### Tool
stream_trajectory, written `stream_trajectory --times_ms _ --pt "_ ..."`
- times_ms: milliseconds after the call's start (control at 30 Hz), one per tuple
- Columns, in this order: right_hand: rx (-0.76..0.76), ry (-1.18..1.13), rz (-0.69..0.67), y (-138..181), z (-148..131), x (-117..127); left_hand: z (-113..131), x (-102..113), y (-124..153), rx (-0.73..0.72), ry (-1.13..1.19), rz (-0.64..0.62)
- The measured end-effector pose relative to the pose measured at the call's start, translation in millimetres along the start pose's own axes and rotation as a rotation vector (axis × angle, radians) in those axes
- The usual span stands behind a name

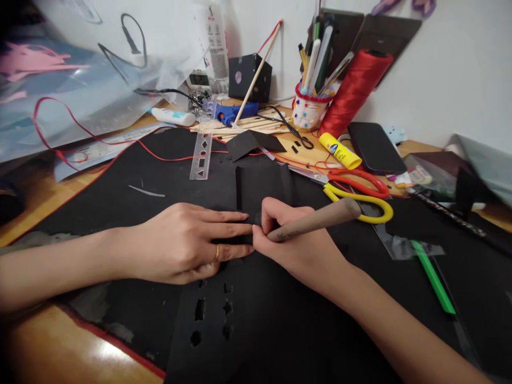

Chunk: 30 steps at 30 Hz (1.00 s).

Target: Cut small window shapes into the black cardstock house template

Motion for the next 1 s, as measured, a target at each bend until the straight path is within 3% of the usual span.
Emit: stream_trajectory --times_ms 300,533,1000 --pt "0.075 -0.065 -0.114 -6 -3 -7 1 1 1 -0.013 -0.047 0.046" --pt "0.103 -0.167 -0.132 -5 -1 -9 2 -1 2 -0.018 -0.062 0.054" --pt "0.145 -0.143 -0.189 -6 -1 -10 3 -1 3 -0.028 -0.07 0.025"
Point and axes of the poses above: each hand's wrist, its own y-axis away from the middle knuckle, its own x-axis out of the back of the hand, z = x × y, the point moved 7 cm from there along -y, towards the middle knuckle, and after that the axes turned 3 degrees about x, right-handed, at the moved point
